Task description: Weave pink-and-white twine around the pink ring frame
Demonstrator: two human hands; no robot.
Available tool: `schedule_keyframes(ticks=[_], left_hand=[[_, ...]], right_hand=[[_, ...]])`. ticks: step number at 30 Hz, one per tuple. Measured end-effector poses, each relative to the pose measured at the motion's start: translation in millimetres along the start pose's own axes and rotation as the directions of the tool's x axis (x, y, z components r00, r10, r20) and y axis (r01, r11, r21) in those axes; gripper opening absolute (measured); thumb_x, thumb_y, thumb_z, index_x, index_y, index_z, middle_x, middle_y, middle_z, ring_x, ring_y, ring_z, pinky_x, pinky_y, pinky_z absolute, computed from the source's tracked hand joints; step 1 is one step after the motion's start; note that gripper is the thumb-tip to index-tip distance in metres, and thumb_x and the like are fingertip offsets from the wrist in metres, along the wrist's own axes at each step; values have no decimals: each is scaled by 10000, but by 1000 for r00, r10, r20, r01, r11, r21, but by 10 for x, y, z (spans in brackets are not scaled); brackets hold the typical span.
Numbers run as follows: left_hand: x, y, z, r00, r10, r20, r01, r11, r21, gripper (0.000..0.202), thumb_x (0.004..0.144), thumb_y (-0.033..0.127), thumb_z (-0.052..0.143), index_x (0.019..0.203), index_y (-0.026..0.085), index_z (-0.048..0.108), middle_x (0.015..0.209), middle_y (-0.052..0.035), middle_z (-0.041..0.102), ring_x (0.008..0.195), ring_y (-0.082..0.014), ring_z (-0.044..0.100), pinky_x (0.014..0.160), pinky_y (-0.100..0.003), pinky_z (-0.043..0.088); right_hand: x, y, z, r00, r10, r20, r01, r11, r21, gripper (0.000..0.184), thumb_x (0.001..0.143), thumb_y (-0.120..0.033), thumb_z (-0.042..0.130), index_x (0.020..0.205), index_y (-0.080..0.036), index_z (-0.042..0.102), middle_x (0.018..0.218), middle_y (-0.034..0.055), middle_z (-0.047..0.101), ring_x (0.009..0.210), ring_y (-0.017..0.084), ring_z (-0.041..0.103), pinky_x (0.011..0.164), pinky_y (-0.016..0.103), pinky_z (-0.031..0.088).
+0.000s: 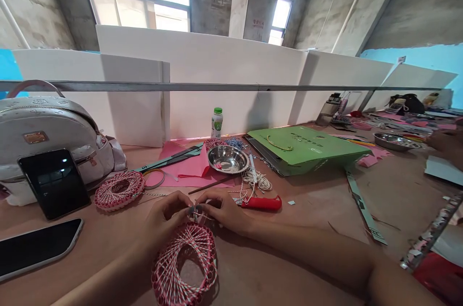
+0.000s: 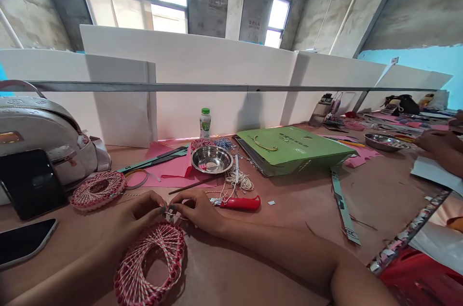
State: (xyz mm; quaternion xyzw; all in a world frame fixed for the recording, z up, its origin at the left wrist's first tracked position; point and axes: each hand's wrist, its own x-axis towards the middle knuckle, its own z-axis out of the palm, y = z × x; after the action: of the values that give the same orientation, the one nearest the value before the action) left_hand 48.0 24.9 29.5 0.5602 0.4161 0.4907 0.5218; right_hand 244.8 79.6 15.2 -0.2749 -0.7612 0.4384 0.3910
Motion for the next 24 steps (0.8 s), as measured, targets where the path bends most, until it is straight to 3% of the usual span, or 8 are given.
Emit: schedule_keyframes(ticks=[6,12,24], left_hand=[[-4,-5,31,995,22,-93,-30,996,-84,314,696,403,850,769,186,634,749,11,653,707,-139,616,639,-216,500],[-24,-20,30,992,-79,-103,70,993,-93,240,656,343,861,769,174,733,771,-30,737,698,-156,665,637,-222,522],[-42,-22,71,985,-36,-167,40,999,25,168,609,304,836,727,195,785,768,-53,776,701,-208,707,638,-262,564]], right_hand=[[-44,-34,36,996,75,-45,-72,995,75,218,833,-370,769,844,-158,719,768,13,671,547,94,547,495,214,401],[-46,-71,52,996,-16,-84,16,1000,-2,190,825,-327,774,802,-153,700,810,19,657,556,69,479,496,206,365],[-61,-73,59,990,-110,-91,106,993,-50,150,840,-317,755,812,-177,706,822,19,636,618,95,488,542,223,369]])
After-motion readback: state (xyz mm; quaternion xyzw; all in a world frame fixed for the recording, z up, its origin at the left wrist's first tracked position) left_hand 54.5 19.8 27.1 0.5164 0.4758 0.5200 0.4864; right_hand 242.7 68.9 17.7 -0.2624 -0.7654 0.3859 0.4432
